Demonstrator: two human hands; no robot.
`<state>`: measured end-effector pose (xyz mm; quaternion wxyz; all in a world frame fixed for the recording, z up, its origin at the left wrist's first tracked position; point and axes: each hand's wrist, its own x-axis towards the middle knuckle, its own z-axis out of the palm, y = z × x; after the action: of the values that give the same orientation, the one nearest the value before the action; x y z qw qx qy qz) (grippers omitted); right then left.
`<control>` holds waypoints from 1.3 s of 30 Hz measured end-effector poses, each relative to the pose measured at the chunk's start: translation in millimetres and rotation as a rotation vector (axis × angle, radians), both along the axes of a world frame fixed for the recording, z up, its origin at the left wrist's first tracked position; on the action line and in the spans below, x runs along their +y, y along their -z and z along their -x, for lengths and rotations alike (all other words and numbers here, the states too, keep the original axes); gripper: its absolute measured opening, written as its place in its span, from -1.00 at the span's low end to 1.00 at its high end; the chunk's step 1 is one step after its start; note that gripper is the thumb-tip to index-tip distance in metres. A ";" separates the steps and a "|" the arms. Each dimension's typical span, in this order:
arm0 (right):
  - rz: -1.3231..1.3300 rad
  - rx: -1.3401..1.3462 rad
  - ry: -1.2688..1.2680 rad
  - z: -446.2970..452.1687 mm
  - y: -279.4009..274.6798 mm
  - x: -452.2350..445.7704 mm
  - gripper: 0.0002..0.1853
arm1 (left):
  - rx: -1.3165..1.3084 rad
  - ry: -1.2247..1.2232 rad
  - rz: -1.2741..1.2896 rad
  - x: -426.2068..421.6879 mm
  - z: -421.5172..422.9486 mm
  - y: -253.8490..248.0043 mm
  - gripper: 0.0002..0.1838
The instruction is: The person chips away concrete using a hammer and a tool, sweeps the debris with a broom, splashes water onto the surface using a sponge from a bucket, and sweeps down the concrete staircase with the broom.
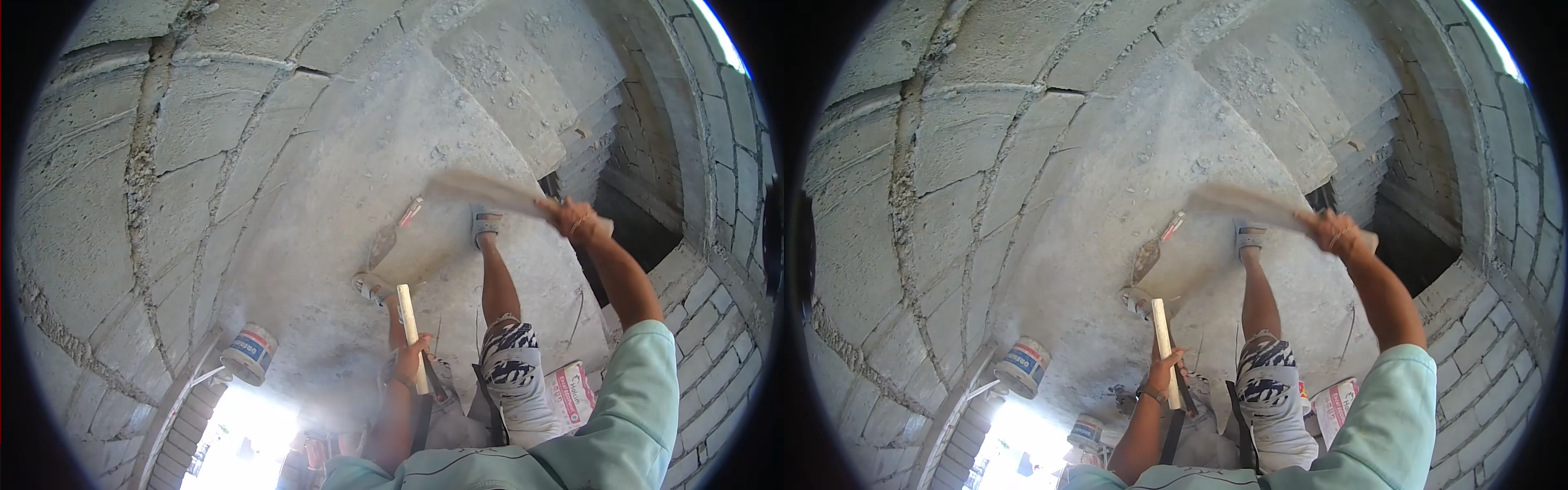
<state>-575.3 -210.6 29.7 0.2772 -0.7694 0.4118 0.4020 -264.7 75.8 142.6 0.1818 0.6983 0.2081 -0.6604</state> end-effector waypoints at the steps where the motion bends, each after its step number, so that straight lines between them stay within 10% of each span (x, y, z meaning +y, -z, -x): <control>1: 0.087 0.034 0.078 2.1 -1.1 -34.1 -0.47 | 0.002 -0.002 -0.011 8.2 -1.2 5.2 -0.76; 9: 0.385 -0.227 0.359 11.6 -13.2 -38.8 -0.45 | -0.003 -0.096 -0.076 52.0 -12.2 19.3 -0.77; 18: -0.287 -0.329 0.129 -183.7 15.1 82.9 -0.46 | 0.028 -0.027 -0.044 58.2 -0.3 29.9 -0.79; 21: -0.090 -0.289 -0.130 -194.2 56.7 36.8 -0.47 | 0.019 -0.014 -0.017 60.9 -3.4 32.4 -0.77; 26: 0.241 -0.056 0.549 -92.9 40.1 -120.8 -0.51 | 0.029 -0.105 -0.008 61.0 -7.4 30.2 -0.80; 31: 0.693 -0.291 0.614 -45.3 22.1 -112.4 -0.45 | 0.075 -0.168 -0.089 85.5 1.5 41.4 -0.78; 39: -0.087 -0.416 0.271 -204.7 -7.5 74.0 -0.39 | 0.119 -0.106 -0.103 65.0 -8.9 22.2 -0.78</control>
<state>-370.6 -136.6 37.2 0.4402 -0.7606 0.4277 0.2116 -255.9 140.7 120.4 0.1676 0.6543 0.2886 -0.6786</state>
